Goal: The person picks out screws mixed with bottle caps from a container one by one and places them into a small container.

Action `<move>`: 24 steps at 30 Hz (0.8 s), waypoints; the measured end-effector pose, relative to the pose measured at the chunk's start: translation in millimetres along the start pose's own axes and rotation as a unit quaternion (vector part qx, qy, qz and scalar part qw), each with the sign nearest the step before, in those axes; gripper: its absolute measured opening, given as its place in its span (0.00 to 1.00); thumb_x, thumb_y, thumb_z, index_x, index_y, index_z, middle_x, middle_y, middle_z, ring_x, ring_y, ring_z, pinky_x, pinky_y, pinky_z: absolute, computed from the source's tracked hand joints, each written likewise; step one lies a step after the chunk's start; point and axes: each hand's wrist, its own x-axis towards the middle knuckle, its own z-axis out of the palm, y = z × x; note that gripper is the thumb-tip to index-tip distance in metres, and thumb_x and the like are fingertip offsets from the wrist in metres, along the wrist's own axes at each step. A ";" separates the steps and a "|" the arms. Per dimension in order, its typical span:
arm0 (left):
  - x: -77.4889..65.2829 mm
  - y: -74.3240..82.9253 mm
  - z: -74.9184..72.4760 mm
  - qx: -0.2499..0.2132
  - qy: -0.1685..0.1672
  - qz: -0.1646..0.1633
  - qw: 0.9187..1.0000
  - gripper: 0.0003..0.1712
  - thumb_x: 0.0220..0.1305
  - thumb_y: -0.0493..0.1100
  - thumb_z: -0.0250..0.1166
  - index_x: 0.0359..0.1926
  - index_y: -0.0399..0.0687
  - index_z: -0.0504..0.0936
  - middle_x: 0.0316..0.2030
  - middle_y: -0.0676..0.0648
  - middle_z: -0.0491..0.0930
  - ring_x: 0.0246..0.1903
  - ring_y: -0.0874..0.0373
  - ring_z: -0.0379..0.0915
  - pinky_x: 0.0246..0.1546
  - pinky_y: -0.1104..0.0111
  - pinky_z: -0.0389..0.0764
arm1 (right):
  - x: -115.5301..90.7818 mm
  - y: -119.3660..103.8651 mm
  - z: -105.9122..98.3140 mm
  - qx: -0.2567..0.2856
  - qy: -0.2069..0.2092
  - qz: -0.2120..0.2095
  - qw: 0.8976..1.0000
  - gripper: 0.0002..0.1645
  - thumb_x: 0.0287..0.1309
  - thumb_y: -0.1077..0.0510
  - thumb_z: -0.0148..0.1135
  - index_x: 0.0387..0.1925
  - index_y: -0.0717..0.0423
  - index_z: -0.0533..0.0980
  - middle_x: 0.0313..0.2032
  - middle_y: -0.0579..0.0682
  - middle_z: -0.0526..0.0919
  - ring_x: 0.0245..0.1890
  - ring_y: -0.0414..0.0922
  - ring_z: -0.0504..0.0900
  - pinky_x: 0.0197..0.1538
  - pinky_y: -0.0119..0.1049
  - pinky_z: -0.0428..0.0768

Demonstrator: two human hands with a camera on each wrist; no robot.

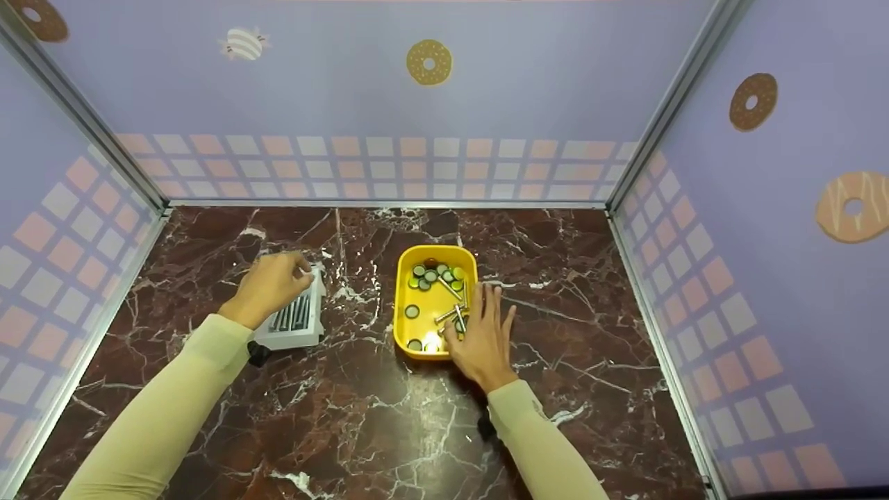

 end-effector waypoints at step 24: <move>13.1 113.9 53.4 0.034 -0.055 0.177 0.982 0.13 0.80 0.43 0.74 0.57 0.41 0.91 0.51 0.37 0.90 0.49 0.39 0.91 0.49 0.46 0.95 | -1.1 0.7 0.2 -0.001 -0.003 0.000 1.000 0.59 0.80 0.38 0.59 0.93 0.67 0.50 0.92 0.71 0.55 0.94 0.73 0.50 0.90 0.84 0.43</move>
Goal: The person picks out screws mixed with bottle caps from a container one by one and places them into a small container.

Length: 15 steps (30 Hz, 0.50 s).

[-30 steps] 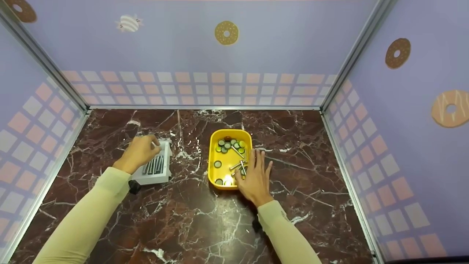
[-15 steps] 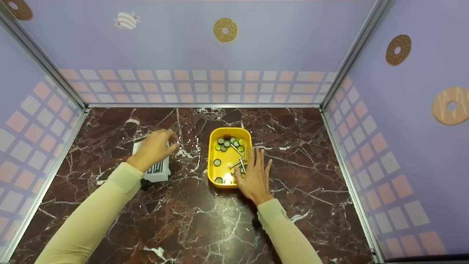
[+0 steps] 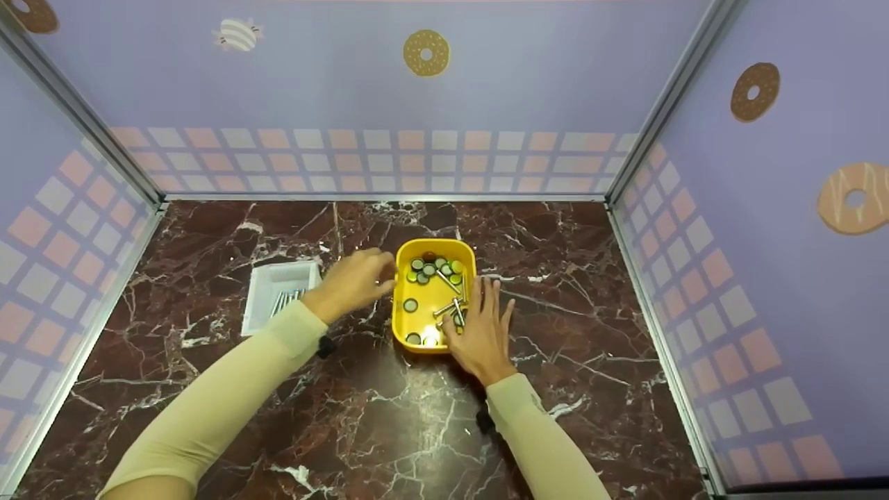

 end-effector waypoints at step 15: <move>40.8 56.0 30.9 0.046 -0.089 0.058 0.993 0.18 0.78 0.46 0.77 0.63 0.46 0.92 0.61 0.42 0.94 0.60 0.42 0.93 0.62 0.49 0.94 | 1.2 0.9 1.7 0.001 0.009 -0.002 1.000 0.60 0.78 0.36 0.61 0.93 0.67 0.52 0.91 0.72 0.58 0.94 0.74 0.51 0.89 0.85 0.46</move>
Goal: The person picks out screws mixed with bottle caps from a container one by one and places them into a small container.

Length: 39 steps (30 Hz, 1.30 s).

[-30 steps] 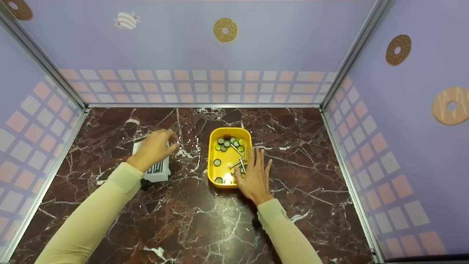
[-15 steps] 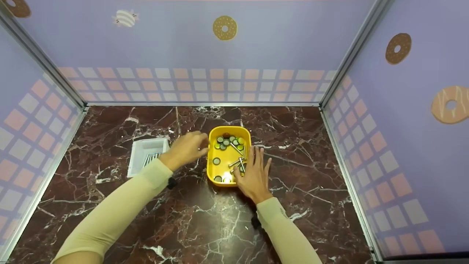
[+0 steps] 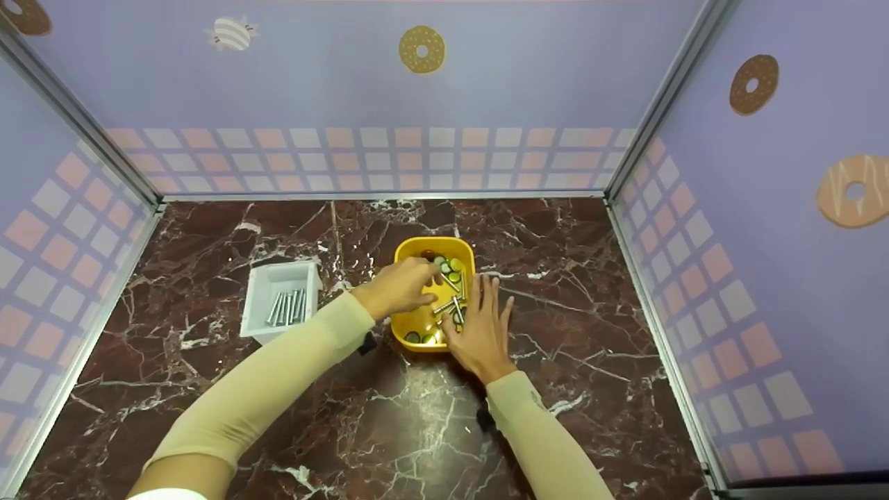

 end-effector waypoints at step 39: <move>76.6 -0.4 74.5 0.026 -0.067 -0.034 0.997 0.05 0.78 0.36 0.74 0.47 0.49 0.95 0.52 0.42 0.96 0.51 0.44 0.96 0.50 0.49 0.98 | -0.5 0.3 -0.3 0.010 -0.005 0.000 1.000 0.61 0.78 0.37 0.59 0.94 0.66 0.49 0.92 0.72 0.56 0.94 0.74 0.50 0.90 0.85 0.44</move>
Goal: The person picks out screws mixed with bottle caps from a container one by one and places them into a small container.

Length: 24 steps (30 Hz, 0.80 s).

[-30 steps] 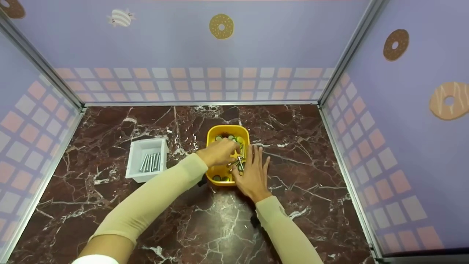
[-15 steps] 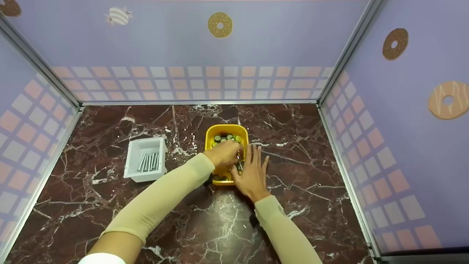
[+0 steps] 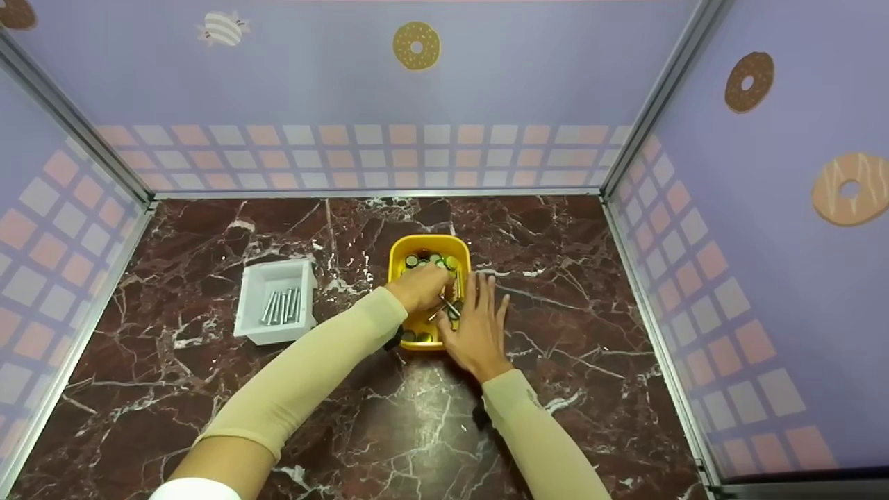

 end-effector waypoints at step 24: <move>19.3 -30.2 19.0 -0.023 -0.062 -0.008 0.998 0.15 0.69 0.33 0.80 0.55 0.44 0.93 0.63 0.39 0.93 0.54 0.52 0.89 0.58 0.60 0.90 | -0.7 -0.7 0.1 -0.006 0.005 -0.003 1.000 0.60 0.80 0.34 0.57 0.93 0.68 0.51 0.91 0.73 0.56 0.94 0.74 0.51 0.89 0.85 0.45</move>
